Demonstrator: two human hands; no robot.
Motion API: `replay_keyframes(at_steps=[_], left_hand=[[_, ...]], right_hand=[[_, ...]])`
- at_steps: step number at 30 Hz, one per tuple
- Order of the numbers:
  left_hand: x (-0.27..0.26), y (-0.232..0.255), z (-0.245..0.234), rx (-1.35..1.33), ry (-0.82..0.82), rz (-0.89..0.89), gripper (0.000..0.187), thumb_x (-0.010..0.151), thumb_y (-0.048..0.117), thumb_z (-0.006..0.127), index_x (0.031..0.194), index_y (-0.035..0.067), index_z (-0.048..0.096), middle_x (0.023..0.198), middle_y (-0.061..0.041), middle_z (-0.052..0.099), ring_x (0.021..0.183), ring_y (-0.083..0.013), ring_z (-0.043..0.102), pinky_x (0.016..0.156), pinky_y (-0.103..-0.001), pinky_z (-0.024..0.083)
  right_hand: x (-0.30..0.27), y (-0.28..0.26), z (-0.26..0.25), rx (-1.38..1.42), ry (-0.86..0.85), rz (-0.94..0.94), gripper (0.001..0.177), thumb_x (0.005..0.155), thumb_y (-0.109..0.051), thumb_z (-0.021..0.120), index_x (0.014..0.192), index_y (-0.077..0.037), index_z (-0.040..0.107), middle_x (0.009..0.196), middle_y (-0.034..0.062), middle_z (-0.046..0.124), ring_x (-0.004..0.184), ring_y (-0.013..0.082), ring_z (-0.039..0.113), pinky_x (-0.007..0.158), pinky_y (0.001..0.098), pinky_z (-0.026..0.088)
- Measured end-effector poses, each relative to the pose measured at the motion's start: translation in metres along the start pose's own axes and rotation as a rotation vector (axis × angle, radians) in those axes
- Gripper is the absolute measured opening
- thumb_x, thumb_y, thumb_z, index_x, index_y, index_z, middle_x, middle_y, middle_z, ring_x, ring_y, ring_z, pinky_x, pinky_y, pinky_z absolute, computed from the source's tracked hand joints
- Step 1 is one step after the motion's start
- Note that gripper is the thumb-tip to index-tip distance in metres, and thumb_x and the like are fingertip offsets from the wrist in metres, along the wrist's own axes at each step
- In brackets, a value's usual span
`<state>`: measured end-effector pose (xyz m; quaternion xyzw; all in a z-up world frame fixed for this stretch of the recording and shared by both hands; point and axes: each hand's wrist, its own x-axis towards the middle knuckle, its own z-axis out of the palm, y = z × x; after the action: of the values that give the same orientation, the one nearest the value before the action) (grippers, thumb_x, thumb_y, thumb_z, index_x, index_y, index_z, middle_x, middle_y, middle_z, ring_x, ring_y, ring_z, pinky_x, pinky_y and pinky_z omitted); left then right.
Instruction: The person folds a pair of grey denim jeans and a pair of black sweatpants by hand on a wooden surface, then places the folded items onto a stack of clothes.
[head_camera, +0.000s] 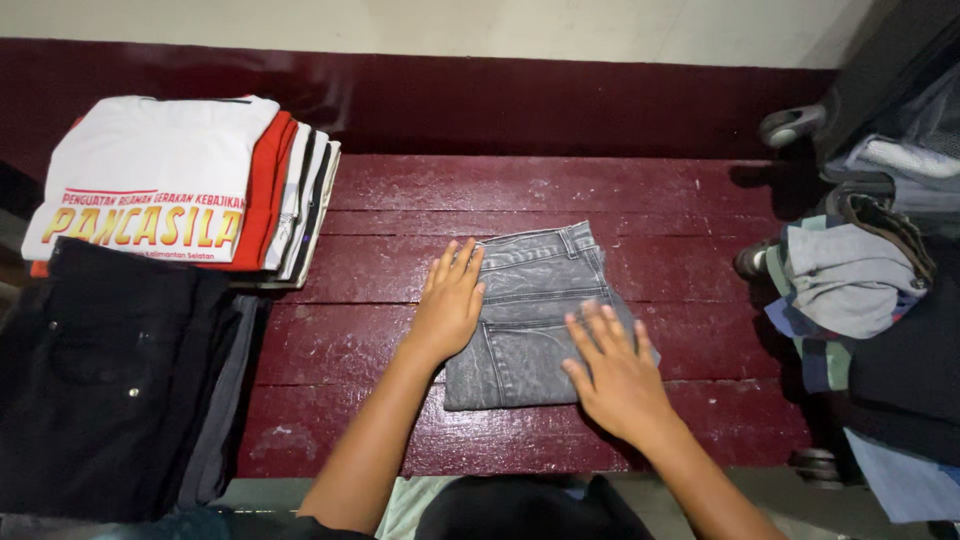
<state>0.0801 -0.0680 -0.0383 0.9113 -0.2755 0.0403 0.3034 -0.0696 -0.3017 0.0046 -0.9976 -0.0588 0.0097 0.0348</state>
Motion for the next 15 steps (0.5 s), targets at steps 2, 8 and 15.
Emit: replay_keyframes(at_steps=[2,8,15], left_hand=[[0.000,0.006,-0.004,0.048,0.023,0.008,0.054,0.102,0.025,0.047,0.152,0.004,0.044,0.164,-0.016,0.033,0.154,-0.0370,0.023,0.123,-0.056,0.016],[-0.017,0.068,0.000,0.346,-0.093,0.078,0.052,0.097,0.023,0.051,0.147,0.009,0.050,0.165,-0.017,0.034,0.155,-0.0412,0.024,0.125,-0.059,0.015],[-0.044,0.073,0.001,0.051,-0.090,0.155,0.061,0.097,0.035,0.055,0.151,0.008,0.048,0.163,-0.021,0.033,0.152,-0.0470,0.022,0.121,-0.061,0.012]], right_hand=[[-0.001,0.004,0.002,-0.064,-0.078,0.145,0.070,0.096,-0.049,0.043,0.160,-0.023,0.030,0.169,0.0156,0.018,0.155,0.0360,0.013,0.118,0.0534,0.006],[0.003,-0.015,0.019,0.007,0.209,-0.071,0.061,0.103,-0.035,0.043,0.155,-0.003,0.035,0.165,0.0160,0.029,0.153,0.0302,0.024,0.122,0.0578,0.006],[-0.012,0.003,0.020,0.130,0.179,-0.042,0.061,0.096,-0.034,0.050,0.152,-0.012,0.042,0.161,0.0133,0.036,0.150,0.0302,0.029,0.121,0.0536,0.015]])
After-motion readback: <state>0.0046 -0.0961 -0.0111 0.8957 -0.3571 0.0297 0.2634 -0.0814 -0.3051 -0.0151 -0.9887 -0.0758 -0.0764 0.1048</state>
